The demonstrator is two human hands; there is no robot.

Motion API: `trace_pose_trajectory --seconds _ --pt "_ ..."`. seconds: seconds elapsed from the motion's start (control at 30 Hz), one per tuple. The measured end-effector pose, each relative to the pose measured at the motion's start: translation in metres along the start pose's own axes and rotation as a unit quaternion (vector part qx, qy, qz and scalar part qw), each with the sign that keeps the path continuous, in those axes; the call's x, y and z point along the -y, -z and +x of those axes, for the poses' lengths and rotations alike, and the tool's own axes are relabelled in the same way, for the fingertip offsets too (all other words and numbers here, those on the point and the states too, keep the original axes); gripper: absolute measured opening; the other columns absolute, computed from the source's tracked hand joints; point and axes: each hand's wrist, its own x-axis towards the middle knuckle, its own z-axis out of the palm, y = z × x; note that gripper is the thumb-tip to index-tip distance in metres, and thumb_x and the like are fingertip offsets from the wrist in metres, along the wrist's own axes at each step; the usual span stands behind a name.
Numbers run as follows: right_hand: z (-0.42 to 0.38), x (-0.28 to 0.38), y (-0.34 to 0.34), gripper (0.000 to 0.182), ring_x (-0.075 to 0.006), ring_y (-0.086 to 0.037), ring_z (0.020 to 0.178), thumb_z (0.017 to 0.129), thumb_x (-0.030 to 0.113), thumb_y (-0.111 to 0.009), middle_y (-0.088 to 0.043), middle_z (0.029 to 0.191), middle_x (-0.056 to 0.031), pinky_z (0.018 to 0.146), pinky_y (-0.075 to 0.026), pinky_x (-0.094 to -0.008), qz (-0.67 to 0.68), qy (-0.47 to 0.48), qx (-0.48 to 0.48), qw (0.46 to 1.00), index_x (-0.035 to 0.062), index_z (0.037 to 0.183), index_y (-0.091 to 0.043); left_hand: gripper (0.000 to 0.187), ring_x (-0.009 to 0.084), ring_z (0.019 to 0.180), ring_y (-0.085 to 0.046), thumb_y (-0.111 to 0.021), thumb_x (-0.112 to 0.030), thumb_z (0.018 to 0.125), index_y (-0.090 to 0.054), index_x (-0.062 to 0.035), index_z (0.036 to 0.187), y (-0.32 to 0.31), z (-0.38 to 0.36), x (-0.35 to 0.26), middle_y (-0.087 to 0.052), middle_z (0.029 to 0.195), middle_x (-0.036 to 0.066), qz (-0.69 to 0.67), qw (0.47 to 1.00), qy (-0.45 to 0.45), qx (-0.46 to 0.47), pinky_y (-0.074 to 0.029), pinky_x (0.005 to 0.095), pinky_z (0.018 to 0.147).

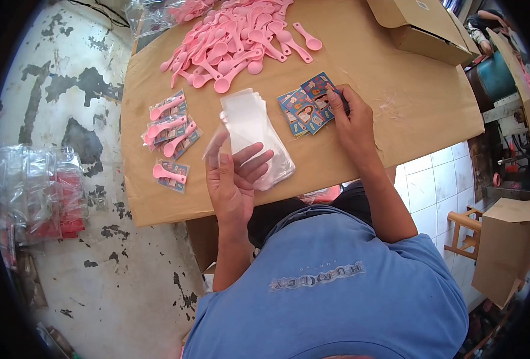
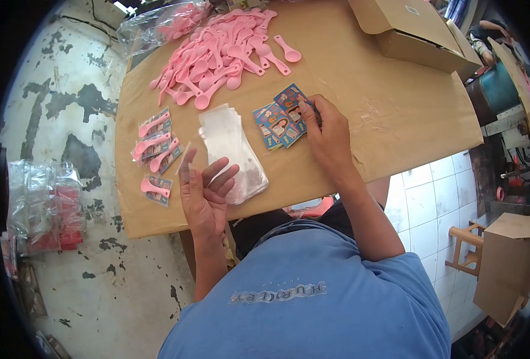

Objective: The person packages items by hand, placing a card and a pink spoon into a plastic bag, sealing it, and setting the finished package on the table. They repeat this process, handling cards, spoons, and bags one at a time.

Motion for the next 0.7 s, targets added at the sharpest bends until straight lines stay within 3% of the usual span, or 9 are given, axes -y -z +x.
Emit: trace_pose_trajectory --seconds 0.2,0.33,0.43,0.63,0.7 --pt "-0.001 0.001 -0.003 0.022 -0.0094 -0.056 0.072 0.106 0.02 -0.062 -0.066 0.082 -0.0051 0.066 -0.046 -0.0296 0.042 0.007 -0.017 0.999 -0.0008 0.109 -0.067 0.06 0.0414 0.113 -0.072 -0.036 -0.029 0.115 -0.007 -0.0293 0.168 -0.001 -0.004 -0.009 -0.067 0.127 0.031 -0.053 0.993 0.082 0.074 -0.066 0.0394 0.087" --pt "-0.002 0.004 -0.003 0.02 -0.0078 -0.055 0.073 0.105 0.017 -0.063 -0.066 0.083 -0.0017 0.065 -0.046 -0.0273 0.057 -0.016 -0.014 0.998 -0.0004 0.115 -0.068 0.073 0.0381 0.111 -0.073 -0.048 -0.018 0.112 -0.003 -0.0307 0.168 -0.001 -0.006 -0.013 -0.067 0.127 0.032 -0.031 0.99 0.09 0.1 -0.065 0.0394 0.089" --pt "-0.003 0.001 -0.005 0.021 -0.0066 -0.056 0.074 0.106 0.015 -0.062 -0.066 0.084 -0.0012 0.066 -0.046 -0.0253 0.088 -0.014 -0.001 0.996 -0.0008 0.118 -0.068 0.082 0.0369 0.11 -0.074 -0.058 -0.012 0.107 -0.005 -0.025 0.168 -0.003 -0.007 -0.017 -0.068 0.125 0.032 -0.026 0.992 0.086 0.084 -0.065 0.0391 0.09" --pt "-0.001 -0.005 -0.006 0.025 -0.0058 -0.057 0.075 0.109 0.02 -0.058 -0.067 0.083 -0.001 0.066 -0.046 -0.0231 0.13 0.02 0.007 0.991 -0.001 0.117 -0.07 0.077 0.0331 0.105 -0.075 -0.063 -0.011 0.104 -0.016 -0.0043 0.164 0.007 -0.005 -0.013 -0.073 0.113 0.025 -0.045 0.993 0.087 0.068 -0.067 0.0369 0.083" --pt "-0.002 -0.008 -0.004 0.027 -0.0055 -0.057 0.075 0.11 0.022 -0.059 -0.067 0.083 -0.0006 0.067 -0.045 -0.0225 0.145 0.017 0.0 0.989 -0.0007 0.115 -0.071 0.073 0.0326 0.104 -0.076 -0.064 -0.012 0.104 -0.02 -0.0025 0.162 0.008 -0.006 -0.012 -0.073 0.114 0.024 -0.038 0.994 0.078 0.066 -0.066 0.0368 0.084"
